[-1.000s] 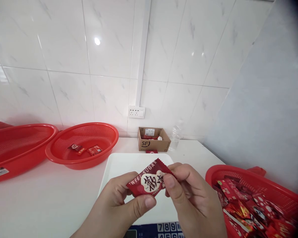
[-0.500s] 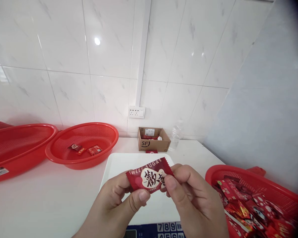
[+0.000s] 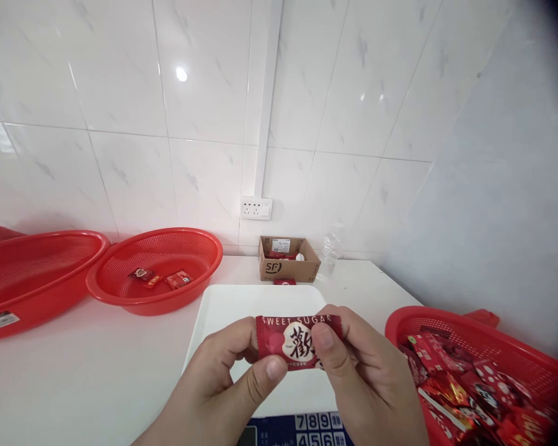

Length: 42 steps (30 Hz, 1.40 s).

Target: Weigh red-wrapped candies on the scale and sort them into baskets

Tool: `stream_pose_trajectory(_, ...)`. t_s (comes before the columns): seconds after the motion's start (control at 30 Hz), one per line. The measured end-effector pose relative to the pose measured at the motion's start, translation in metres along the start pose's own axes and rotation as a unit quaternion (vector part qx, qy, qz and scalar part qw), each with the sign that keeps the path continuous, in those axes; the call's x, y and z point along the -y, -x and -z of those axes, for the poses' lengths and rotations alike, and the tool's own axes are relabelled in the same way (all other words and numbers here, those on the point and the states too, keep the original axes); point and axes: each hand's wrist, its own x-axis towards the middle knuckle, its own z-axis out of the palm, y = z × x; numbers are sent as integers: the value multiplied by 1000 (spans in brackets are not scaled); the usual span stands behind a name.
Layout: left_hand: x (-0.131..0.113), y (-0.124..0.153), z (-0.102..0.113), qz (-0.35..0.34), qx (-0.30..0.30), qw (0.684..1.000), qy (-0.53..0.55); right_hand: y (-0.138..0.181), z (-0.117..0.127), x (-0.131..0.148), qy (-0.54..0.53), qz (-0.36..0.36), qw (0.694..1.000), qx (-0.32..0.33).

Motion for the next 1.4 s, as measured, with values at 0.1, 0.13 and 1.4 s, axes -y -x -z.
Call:
stream_pose_trajectory(0.1,1,1,3,-5,-7,1000,-8,-1,1,1,-15,-5,1000,13)
stream_pose_trajectory(0.13,0,1,4,-4,-4,1000,-9,-1,1,1,-17,-10,1000,19)
stream_pose_trajectory(1.4,2,4,6,-117,-59,989,-72,-1,-1,-5,-39,143,987,59)
